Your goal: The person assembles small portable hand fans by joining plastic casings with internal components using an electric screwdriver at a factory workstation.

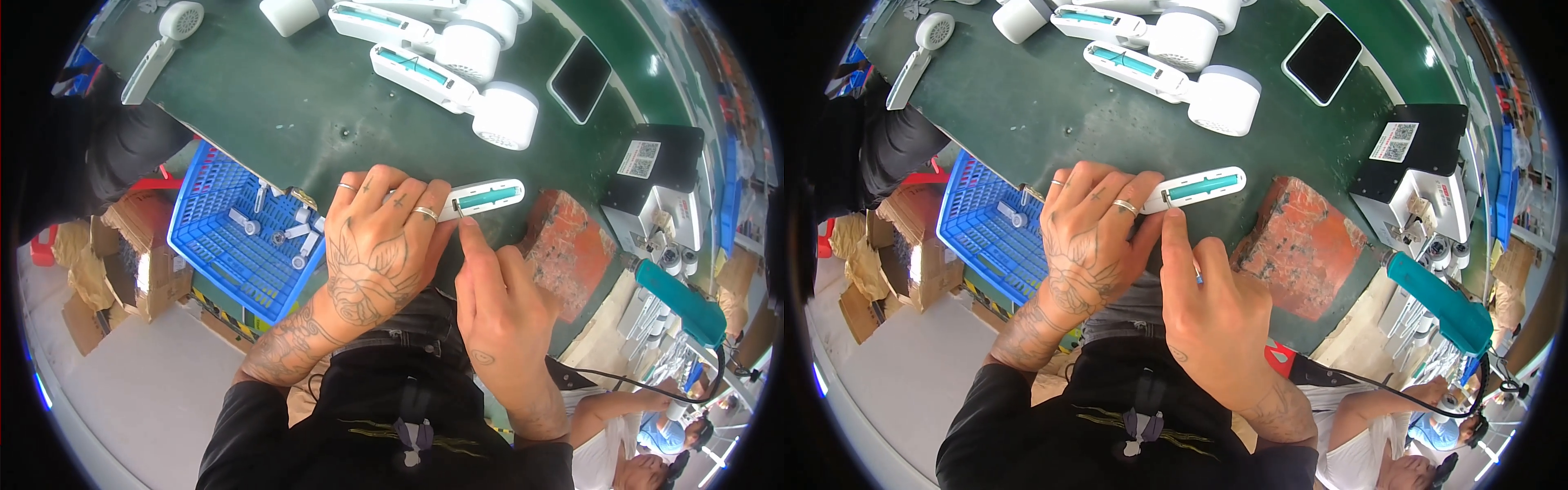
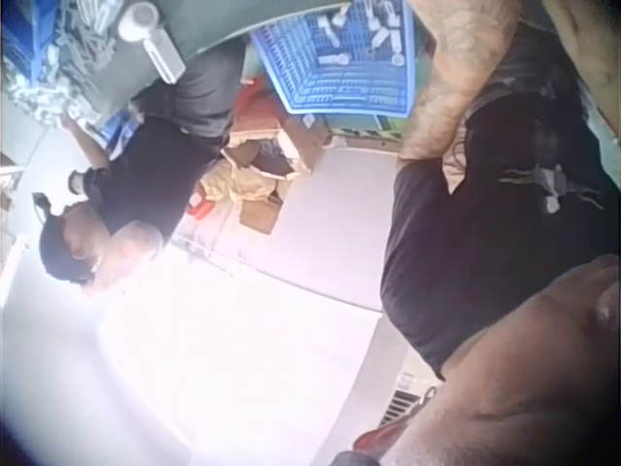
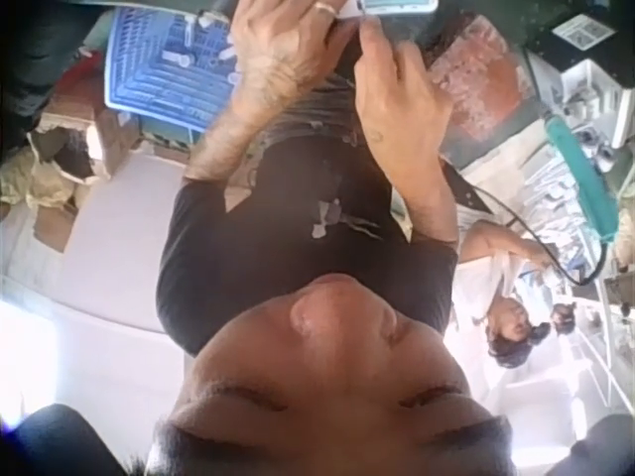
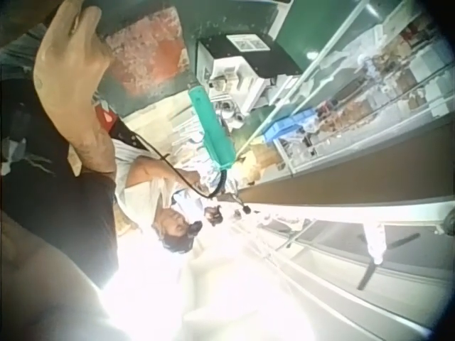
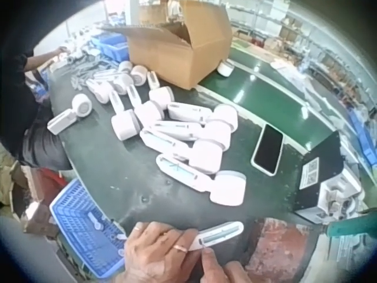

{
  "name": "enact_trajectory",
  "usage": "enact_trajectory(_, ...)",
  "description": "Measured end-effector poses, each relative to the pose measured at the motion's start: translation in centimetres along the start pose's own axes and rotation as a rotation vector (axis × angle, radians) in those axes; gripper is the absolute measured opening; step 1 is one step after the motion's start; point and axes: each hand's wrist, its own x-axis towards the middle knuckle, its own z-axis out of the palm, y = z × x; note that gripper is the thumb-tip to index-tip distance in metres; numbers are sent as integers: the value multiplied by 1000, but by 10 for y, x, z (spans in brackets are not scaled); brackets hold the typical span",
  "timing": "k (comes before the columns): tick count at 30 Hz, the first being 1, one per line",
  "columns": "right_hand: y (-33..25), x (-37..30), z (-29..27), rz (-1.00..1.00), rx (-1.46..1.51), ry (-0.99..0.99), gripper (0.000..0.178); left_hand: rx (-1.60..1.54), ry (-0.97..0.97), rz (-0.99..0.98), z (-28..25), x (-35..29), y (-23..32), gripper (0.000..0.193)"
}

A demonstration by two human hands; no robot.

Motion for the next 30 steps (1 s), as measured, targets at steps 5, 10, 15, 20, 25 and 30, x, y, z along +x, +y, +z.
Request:
enact_trajectory(5, -9, -3, 2, 99, 27, -17, 44, -24, 8, 8, -1, -2, -1, 37)
enact_trajectory(10, -10, -8, 7, 102, 36, 31, 45, -16, 10, 42, -1, -3, -1, 35)
enact_trajectory(15, -3, -9, 7, 89, 64, 46, 44, 19, -12, 74, -1, 0, -2, 35)
enact_trajectory(20, 15, -11, -7, 44, 182, 179, 31, 42, -107, 112, -8, -2, -5, 33)
enact_trajectory(25, 30, -2, -21, 104, 285, 86, 19, 29, -136, 177, -12, -3, -10, 34)
enact_trajectory(30, 36, 1, -26, 44, 264, 8, 19, 30, -163, 191, -12, -5, -12, 36)
